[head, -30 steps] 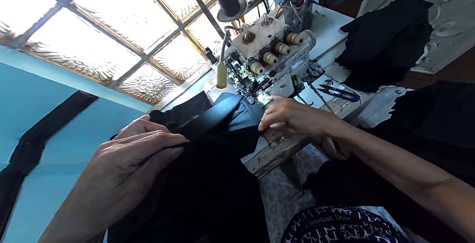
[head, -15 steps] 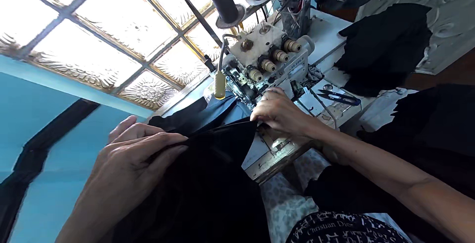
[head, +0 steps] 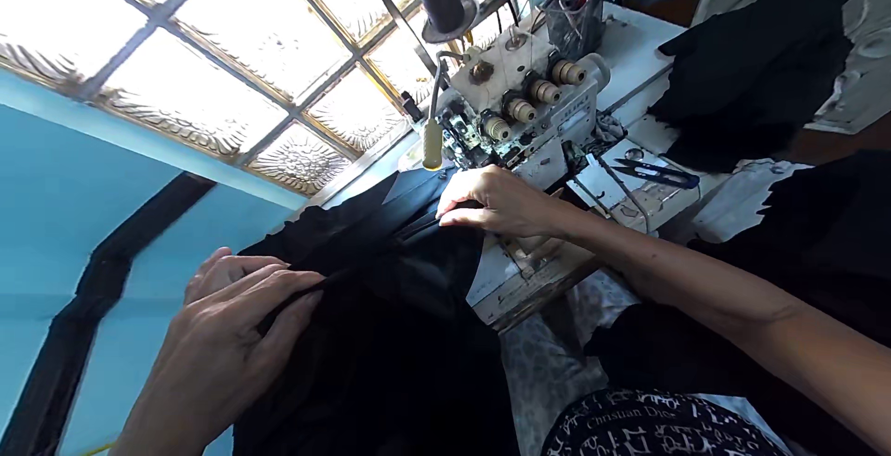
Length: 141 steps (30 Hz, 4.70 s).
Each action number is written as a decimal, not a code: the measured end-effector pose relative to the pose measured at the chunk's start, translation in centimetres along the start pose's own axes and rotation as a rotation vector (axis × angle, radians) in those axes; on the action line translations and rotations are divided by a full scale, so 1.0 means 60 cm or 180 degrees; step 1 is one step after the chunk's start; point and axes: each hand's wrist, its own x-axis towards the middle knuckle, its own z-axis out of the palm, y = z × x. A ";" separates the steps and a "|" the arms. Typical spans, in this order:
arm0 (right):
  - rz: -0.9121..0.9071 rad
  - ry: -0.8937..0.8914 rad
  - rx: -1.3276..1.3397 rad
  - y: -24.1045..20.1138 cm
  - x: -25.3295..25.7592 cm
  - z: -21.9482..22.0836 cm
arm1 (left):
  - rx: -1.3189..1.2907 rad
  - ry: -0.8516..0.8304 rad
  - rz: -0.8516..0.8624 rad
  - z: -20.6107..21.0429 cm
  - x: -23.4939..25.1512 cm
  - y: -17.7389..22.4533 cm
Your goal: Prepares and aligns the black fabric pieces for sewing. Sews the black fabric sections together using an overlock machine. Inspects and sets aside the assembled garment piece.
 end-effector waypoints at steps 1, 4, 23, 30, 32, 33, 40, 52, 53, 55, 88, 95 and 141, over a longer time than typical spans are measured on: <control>-0.0044 -0.0036 0.0123 -0.005 0.006 0.000 | -0.0035 0.0022 0.0022 0.001 0.000 0.001; -0.0090 -0.0033 0.0246 -0.013 0.018 0.003 | -0.0073 0.0055 0.0059 0.004 -0.003 0.002; -0.0303 -0.0251 0.0221 -0.014 0.029 0.001 | -0.0412 -0.0005 0.0336 0.014 -0.012 0.023; -0.0598 -0.0475 -0.0132 -0.011 0.038 0.012 | -0.0383 0.0073 0.0290 0.018 -0.017 0.018; -0.0405 -0.0766 0.0133 -0.027 0.038 0.003 | -0.0398 0.0033 0.0363 0.018 -0.018 0.017; -0.0313 -0.0905 0.0314 -0.036 0.037 -0.002 | -0.0387 0.0014 0.0390 0.019 -0.019 0.017; -0.0345 -0.1012 0.0235 -0.058 0.023 -0.001 | -0.0167 -0.0126 0.0563 0.026 -0.015 0.027; -0.0105 -0.0426 0.0309 -0.054 -0.005 -0.017 | 0.0322 -0.0271 0.0568 0.032 0.001 0.022; -0.0073 -0.0410 0.0280 -0.055 -0.009 -0.019 | 0.0352 -0.0272 0.0545 0.031 0.002 0.019; -0.0044 -0.0391 0.0205 -0.058 -0.019 -0.021 | 0.0376 -0.0228 0.0512 0.028 0.007 0.011; 0.0584 0.0224 -0.0181 -0.015 -0.125 -0.028 | 0.0380 0.0342 0.0835 0.067 0.132 0.087; 0.0448 0.0603 -0.0565 0.030 -0.081 -0.009 | 0.0326 0.0450 0.0679 0.080 0.132 0.071; -0.0126 -0.0569 0.0047 0.044 -0.023 -0.049 | -0.0105 -0.0696 0.0689 0.084 0.094 0.028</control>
